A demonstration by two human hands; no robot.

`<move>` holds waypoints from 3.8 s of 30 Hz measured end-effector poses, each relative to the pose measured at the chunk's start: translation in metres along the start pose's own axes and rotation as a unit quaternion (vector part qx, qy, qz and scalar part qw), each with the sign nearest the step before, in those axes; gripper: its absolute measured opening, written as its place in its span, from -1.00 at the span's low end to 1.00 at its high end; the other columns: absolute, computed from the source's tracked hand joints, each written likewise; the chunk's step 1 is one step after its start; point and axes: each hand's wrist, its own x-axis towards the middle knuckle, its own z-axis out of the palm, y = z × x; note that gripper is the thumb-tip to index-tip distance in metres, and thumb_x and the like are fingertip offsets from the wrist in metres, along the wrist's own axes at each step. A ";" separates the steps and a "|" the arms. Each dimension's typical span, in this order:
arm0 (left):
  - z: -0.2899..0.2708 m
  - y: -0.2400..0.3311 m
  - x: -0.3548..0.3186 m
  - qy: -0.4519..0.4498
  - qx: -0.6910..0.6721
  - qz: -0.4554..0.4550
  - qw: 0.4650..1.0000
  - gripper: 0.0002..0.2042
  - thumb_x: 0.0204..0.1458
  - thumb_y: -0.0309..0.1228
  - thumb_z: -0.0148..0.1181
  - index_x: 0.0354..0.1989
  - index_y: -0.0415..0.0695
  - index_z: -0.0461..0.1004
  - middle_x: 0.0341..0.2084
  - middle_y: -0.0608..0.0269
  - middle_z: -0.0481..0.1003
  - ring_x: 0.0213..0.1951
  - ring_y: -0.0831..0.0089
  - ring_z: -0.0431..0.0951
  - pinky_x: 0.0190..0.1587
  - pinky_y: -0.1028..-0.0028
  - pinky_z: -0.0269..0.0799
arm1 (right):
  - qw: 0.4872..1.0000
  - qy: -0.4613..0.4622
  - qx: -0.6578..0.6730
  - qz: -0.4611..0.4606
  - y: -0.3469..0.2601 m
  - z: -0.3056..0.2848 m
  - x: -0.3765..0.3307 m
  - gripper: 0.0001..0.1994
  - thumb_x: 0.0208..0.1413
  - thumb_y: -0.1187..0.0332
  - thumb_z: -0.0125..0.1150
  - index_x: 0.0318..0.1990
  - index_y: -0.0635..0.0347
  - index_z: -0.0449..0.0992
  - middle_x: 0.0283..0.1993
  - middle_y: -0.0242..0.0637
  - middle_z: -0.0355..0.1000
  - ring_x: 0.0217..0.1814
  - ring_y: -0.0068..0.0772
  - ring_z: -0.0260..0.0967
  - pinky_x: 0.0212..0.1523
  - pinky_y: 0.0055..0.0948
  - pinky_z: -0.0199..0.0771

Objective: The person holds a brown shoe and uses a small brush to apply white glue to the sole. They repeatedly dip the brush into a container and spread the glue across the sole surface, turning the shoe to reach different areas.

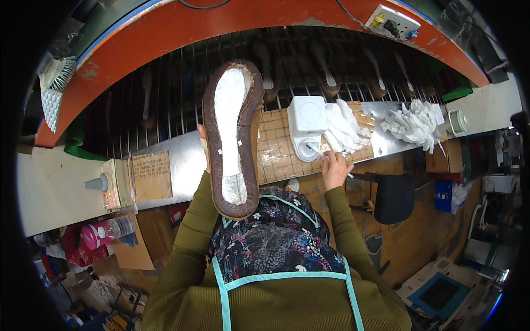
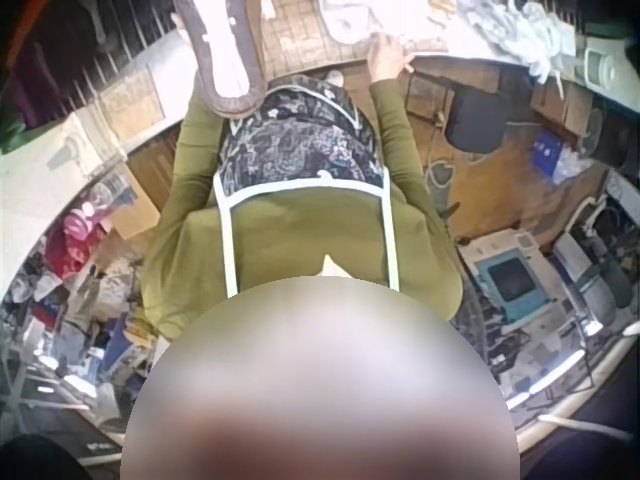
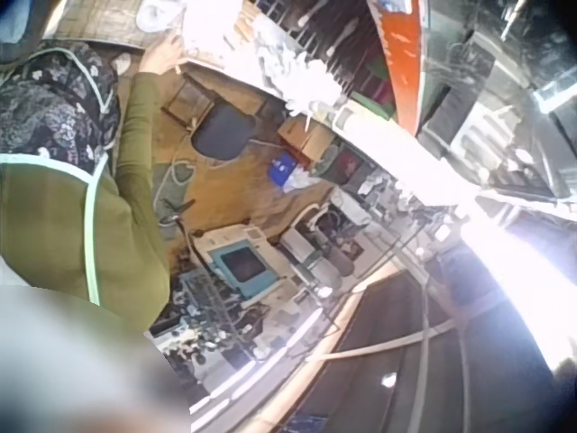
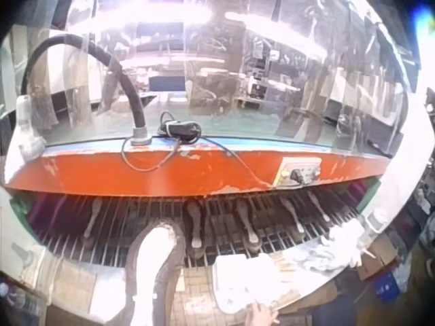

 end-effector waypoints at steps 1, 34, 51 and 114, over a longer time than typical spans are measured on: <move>-0.005 0.003 0.000 0.006 0.008 -0.003 1.000 -0.17 0.05 0.35 -0.09 0.31 -0.08 0.17 0.09 0.08 0.40 -0.03 0.29 0.53 0.00 0.24 0.54 | 1.000 -0.005 0.008 0.006 0.001 0.000 0.003 -0.91 0.06 0.27 0.25 -0.31 -0.01 0.52 -0.32 -0.33 0.37 -0.22 -0.26 0.38 -0.13 -0.11 0.05; 0.043 0.010 -0.016 -0.036 0.161 0.007 0.986 -0.02 -0.16 0.40 0.11 0.28 -0.16 0.20 0.09 0.06 0.41 0.07 0.32 0.50 0.09 0.36 0.52 | 0.931 0.134 0.284 -0.188 -0.181 -0.162 0.101 -0.85 -0.06 0.31 0.43 -0.31 0.07 0.68 -0.31 -0.41 0.40 -0.42 -0.58 0.32 -0.22 -0.41 0.11; 0.013 0.062 -0.047 0.021 0.154 0.108 0.982 0.00 -0.18 0.44 0.09 0.28 -0.17 0.20 0.09 0.04 0.40 0.09 0.31 0.47 0.07 0.37 0.52 | 0.894 0.018 0.372 -0.249 -0.229 -0.132 0.089 -0.86 -0.07 0.32 0.44 -0.34 0.11 0.69 -0.30 -0.34 0.40 -0.50 -0.56 0.28 -0.36 -0.49 0.24; -0.118 0.079 -0.017 0.180 0.030 -0.177 0.967 -0.28 0.12 0.02 0.13 0.32 -0.17 0.08 0.27 -0.22 0.17 0.31 0.04 0.20 0.28 0.15 0.17 | 0.922 -0.253 0.250 0.153 -0.187 0.047 0.255 -0.22 -0.39 -0.13 0.40 -0.10 0.34 0.36 -0.14 0.05 0.50 -0.08 0.00 0.49 -0.05 -0.24 0.44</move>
